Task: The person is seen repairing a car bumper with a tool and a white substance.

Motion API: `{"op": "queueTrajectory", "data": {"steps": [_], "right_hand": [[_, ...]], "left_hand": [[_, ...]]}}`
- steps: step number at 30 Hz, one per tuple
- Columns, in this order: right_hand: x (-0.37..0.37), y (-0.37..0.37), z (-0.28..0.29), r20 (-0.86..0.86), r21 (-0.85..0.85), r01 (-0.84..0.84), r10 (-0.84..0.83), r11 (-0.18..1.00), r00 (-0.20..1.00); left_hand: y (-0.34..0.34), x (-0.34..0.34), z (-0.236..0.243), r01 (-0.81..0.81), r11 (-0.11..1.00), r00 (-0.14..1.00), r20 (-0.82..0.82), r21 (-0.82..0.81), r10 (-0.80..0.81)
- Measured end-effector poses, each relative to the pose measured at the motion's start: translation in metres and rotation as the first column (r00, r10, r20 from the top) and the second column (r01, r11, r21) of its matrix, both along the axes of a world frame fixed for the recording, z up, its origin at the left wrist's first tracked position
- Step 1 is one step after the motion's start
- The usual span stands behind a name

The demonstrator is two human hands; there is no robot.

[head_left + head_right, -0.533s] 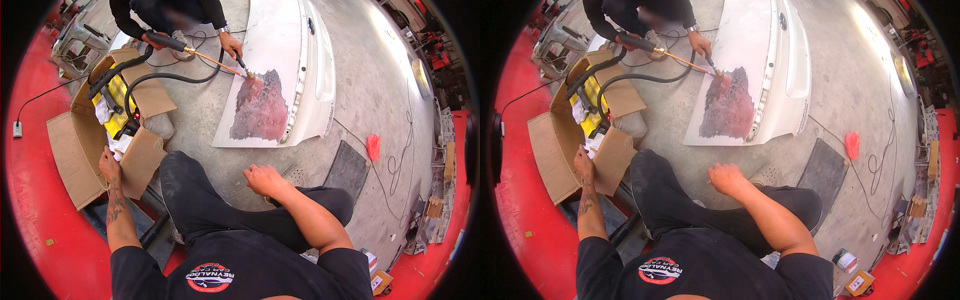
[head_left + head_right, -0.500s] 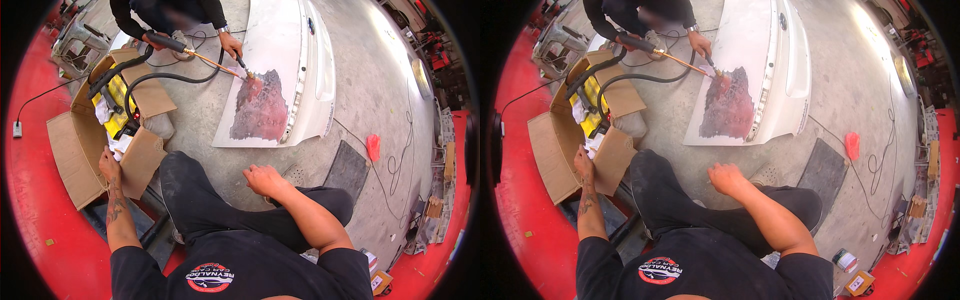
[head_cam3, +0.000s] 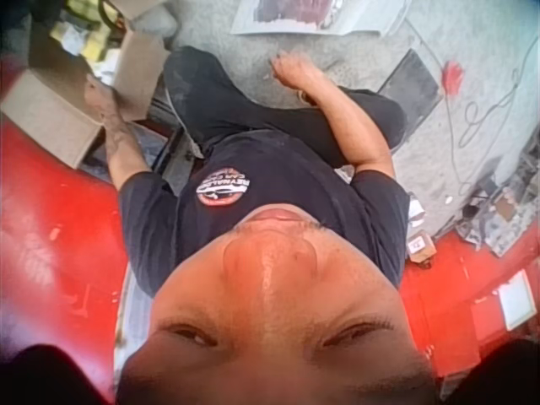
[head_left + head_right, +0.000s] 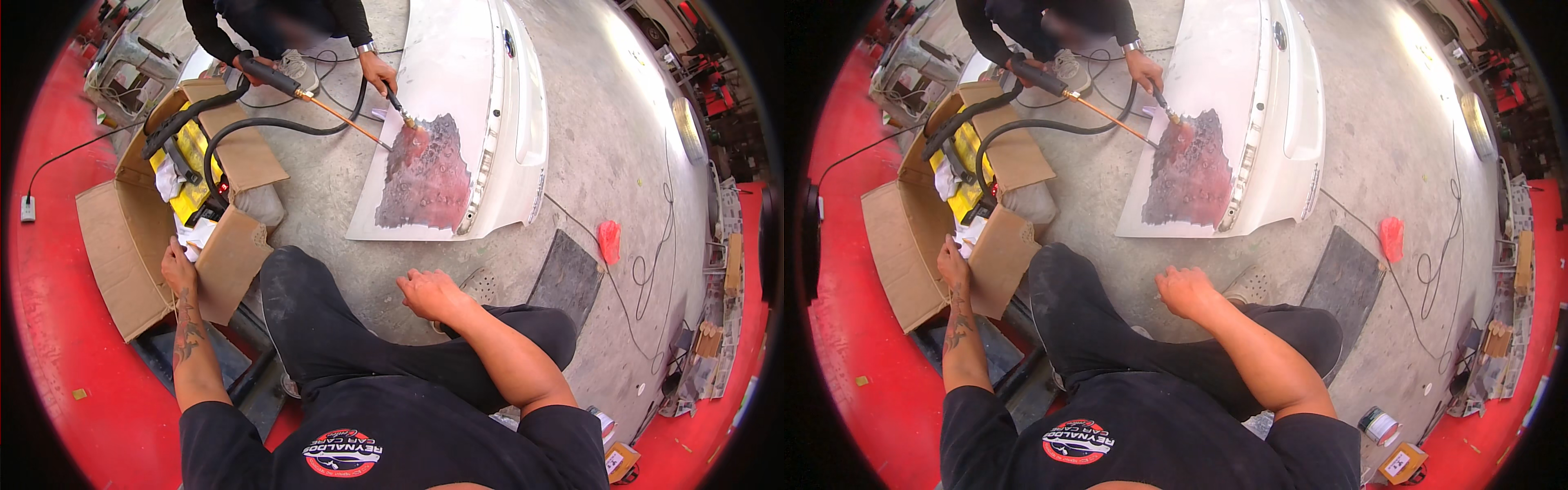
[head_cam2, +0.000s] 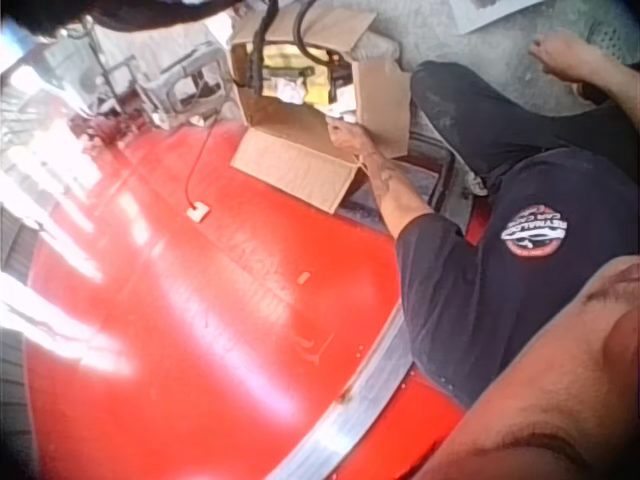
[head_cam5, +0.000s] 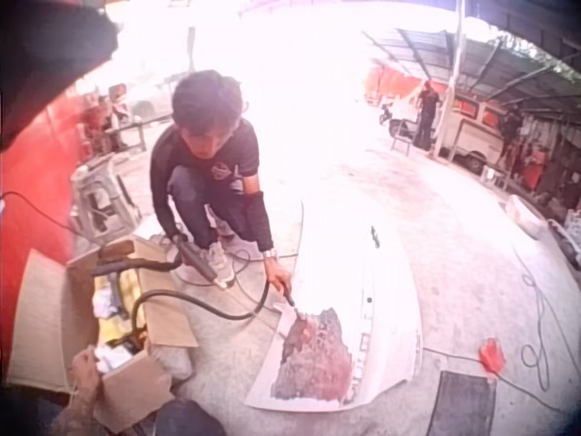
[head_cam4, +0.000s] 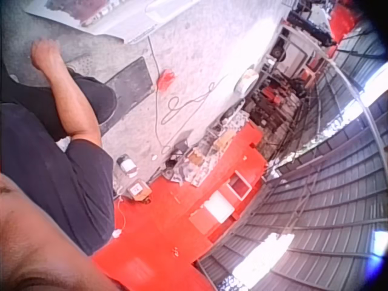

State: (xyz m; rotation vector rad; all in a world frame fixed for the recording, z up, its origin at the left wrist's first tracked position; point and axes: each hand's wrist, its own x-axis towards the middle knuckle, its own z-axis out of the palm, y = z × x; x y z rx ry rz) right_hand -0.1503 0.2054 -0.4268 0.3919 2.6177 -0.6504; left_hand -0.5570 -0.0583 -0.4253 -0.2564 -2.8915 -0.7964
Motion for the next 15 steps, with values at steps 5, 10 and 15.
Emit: {"op": "queueTrajectory", "data": {"steps": [5,10,15], "right_hand": [[0.0004,-0.0003,-0.0008,0.009,-0.002,-0.003,0.003,1.0,1.0],[-0.0008,0.0003,0.0019,0.018,-0.008,0.0,0.0,1.0,1.0],[-0.0001,-0.0001,0.0015,0.016,-0.005,0.001,-0.001,1.0,1.0]], "left_hand": [[-0.0008,-0.001,-0.0017,-0.004,1.0,1.0,-0.002,0.003,0.004],[-0.0005,-0.0006,-0.0012,-0.001,1.0,1.0,0.001,0.009,0.001],[-0.0005,-0.0009,-0.0011,-0.002,1.0,1.0,0.005,0.004,0.002]]}}
